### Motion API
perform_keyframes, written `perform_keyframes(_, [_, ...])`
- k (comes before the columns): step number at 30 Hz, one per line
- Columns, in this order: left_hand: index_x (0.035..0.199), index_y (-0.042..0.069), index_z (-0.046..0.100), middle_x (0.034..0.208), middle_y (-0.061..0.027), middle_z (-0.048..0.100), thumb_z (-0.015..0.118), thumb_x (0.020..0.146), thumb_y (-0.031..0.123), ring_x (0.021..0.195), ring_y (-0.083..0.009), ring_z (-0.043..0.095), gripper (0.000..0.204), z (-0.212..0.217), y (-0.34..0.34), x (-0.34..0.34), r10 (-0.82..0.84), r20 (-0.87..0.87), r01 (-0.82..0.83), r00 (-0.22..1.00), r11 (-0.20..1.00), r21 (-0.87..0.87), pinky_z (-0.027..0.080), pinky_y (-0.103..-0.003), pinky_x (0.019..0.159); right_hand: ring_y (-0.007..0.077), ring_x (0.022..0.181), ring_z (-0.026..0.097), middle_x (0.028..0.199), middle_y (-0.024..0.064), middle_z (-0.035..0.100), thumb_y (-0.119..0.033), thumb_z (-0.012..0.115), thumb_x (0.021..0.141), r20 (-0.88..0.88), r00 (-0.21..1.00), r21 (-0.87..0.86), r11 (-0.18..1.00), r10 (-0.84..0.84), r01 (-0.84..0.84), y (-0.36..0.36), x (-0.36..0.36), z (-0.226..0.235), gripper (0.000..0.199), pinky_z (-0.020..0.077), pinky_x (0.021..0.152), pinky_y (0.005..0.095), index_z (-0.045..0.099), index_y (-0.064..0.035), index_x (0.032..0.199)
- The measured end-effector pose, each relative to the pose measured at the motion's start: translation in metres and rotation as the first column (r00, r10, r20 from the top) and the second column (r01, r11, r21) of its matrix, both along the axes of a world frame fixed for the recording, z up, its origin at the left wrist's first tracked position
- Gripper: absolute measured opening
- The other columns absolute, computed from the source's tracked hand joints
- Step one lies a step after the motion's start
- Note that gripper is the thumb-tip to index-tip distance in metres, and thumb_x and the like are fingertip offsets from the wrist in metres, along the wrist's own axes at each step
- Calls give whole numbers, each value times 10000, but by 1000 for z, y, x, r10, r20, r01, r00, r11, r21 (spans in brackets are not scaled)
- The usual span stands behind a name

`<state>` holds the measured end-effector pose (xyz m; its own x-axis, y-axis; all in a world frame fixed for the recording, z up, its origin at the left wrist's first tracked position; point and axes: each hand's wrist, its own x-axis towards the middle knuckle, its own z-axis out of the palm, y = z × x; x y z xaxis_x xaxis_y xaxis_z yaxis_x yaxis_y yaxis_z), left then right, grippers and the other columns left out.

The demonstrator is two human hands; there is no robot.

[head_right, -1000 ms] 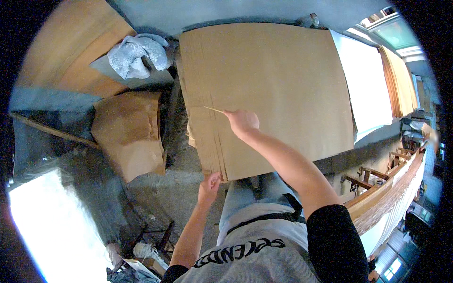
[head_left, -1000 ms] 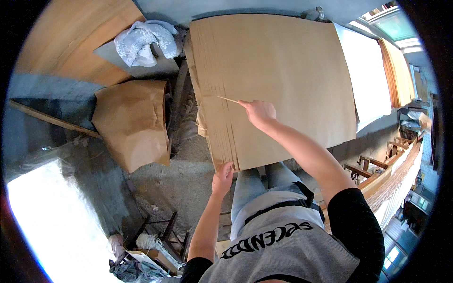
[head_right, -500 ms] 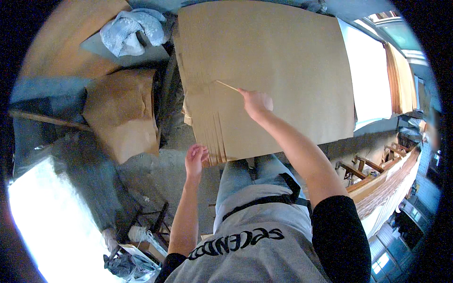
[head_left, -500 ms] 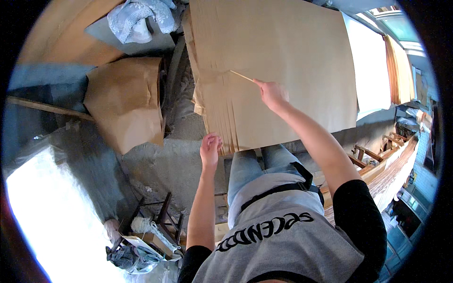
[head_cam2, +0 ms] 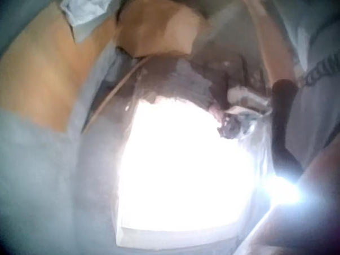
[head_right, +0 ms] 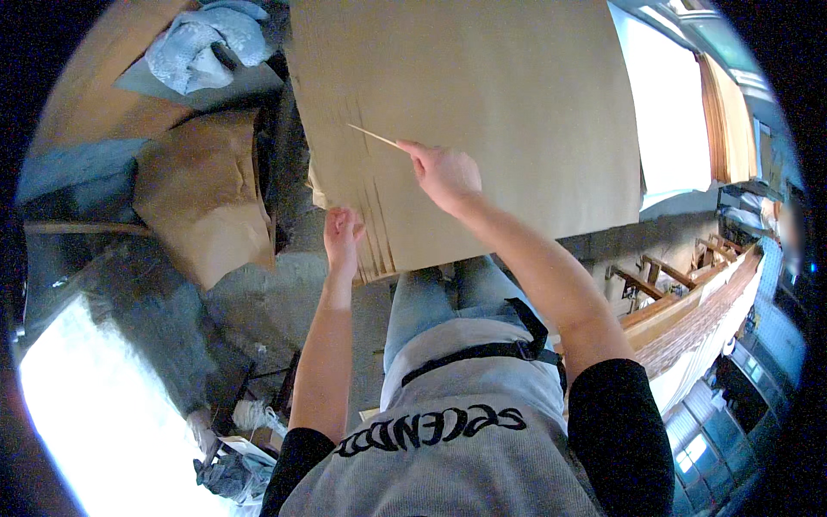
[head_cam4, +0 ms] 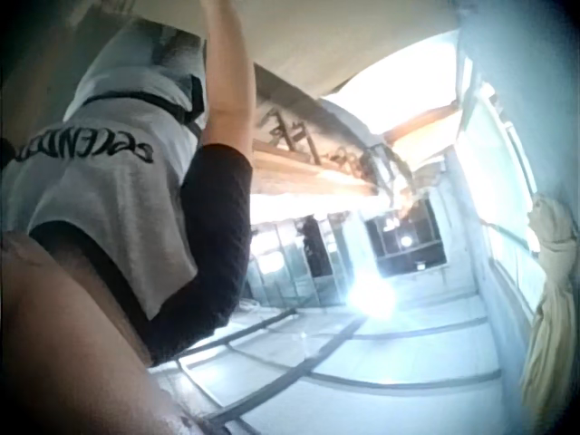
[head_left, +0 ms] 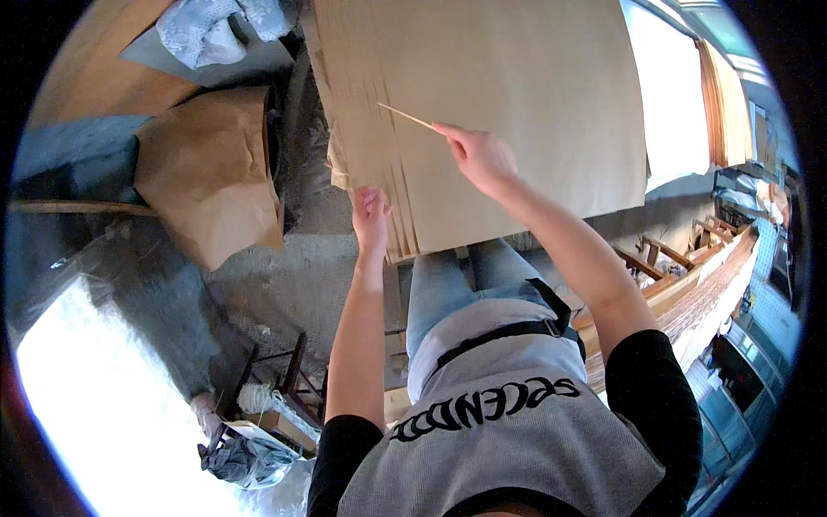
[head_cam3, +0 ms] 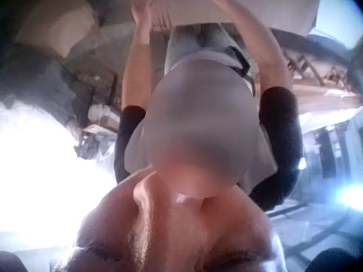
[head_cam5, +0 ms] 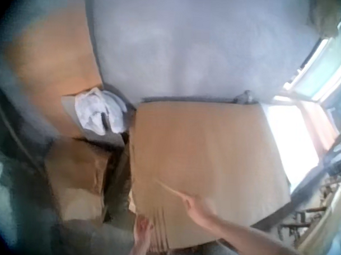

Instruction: The person repeatedly picks up large white paper sheets and places them onto a long wooden workbench. The person handles the sheets one at a time, aligning them on the surface. Other people are visible in the background working at the same bench.

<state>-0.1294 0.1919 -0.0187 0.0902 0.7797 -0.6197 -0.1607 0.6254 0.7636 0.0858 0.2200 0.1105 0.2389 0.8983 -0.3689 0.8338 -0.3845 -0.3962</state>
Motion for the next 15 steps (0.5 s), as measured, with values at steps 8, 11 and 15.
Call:
perform_keyframes(8, [1084, 55, 450, 1013, -38, 523, 473, 857, 251, 841, -105, 531, 302, 22, -5, 12, -287, 100, 300, 953, 939, -166, 434, -235, 660, 279, 623, 573, 716, 110, 583, -207, 430, 841, 25, 974, 40, 974, -226, 224, -103, 114, -25, 289, 438, 526, 397, 502, -281, 1110])
perform_keyframes(11, [1161, 115, 409, 1048, 7, 486, 507, 830, 310, 943, -94, 473, 396, 42, -26, 7, -356, 148, 381, 923, 898, -219, 419, -277, 758, 292, 659, 573, 750, 134, 584, -211, 428, 846, 106, 935, -44, 937, -340, 346, -146, 169, -12, 286, 437, 560, 396, 496, -262, 1120])
perform_keyframes(15, [1164, 142, 381, 1126, 7, 460, 590, 778, 284, 1014, -156, 462, 461, 49, -90, -1, -146, 532, 322, 834, 912, -254, 405, -298, 763, 312, 710, 574, 803, 155, 591, -239, 437, 845, 259, 834, -142, 835, -487, 531, -199, 243, 7, 276, 446, 605, 402, 502, -232, 1113])
